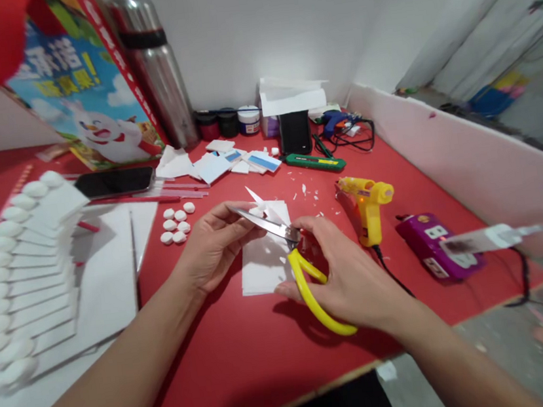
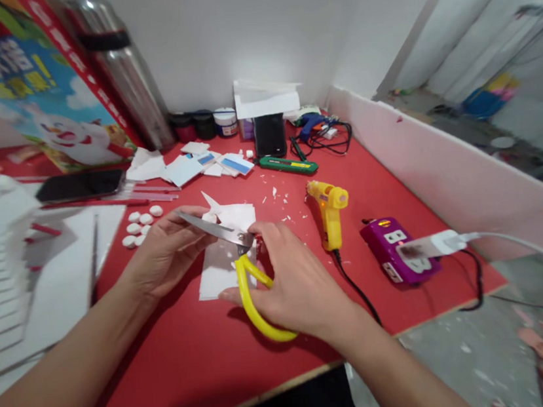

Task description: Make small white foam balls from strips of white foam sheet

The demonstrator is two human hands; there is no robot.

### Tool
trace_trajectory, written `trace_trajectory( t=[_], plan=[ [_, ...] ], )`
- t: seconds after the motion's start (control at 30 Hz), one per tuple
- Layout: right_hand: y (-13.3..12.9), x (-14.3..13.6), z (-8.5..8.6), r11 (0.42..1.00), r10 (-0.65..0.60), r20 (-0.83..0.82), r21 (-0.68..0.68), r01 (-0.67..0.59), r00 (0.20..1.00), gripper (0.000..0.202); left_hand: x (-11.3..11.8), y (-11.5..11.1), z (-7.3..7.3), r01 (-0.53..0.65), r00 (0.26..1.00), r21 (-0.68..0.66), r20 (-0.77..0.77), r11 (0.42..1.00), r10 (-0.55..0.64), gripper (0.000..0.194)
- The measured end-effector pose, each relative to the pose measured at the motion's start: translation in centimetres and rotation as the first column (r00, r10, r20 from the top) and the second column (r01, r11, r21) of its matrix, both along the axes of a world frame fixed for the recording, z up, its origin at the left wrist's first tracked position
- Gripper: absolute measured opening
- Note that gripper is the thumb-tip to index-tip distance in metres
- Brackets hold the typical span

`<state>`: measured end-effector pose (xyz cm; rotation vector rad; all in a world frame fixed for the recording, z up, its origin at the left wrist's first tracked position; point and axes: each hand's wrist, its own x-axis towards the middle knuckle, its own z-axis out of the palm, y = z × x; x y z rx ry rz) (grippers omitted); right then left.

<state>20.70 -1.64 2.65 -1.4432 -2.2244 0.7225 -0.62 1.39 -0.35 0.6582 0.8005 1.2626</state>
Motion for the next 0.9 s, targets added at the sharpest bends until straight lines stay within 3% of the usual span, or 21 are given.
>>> trace_trajectory(
  t=[0.43, 0.67, 0.9],
  plan=[
    [-0.01, -0.24, -0.19, 1.0, 0.01, 0.002, 0.016, -0.011, 1.0, 0.057, 0.11, -0.08, -0.03, -0.012, 0.997, 0.036, -0.08, 0.999, 0.015, 0.022],
    [-0.02, -0.03, -0.28, 1.0, -0.002, 0.024, -0.025, 0.003, 1.0, 0.073, -0.03, -0.04, -0.24, 0.008, 0.996, 0.086, -0.089, 0.996, -0.001, 0.017],
    [-0.08, -0.04, -0.11, 1.0, 0.007, 0.0, -0.028, -0.007, 1.0, 0.071, -0.01, -0.07, -0.2, 0.008, 0.994, 0.106, -0.11, 0.994, 0.004, 0.02]
  ],
)
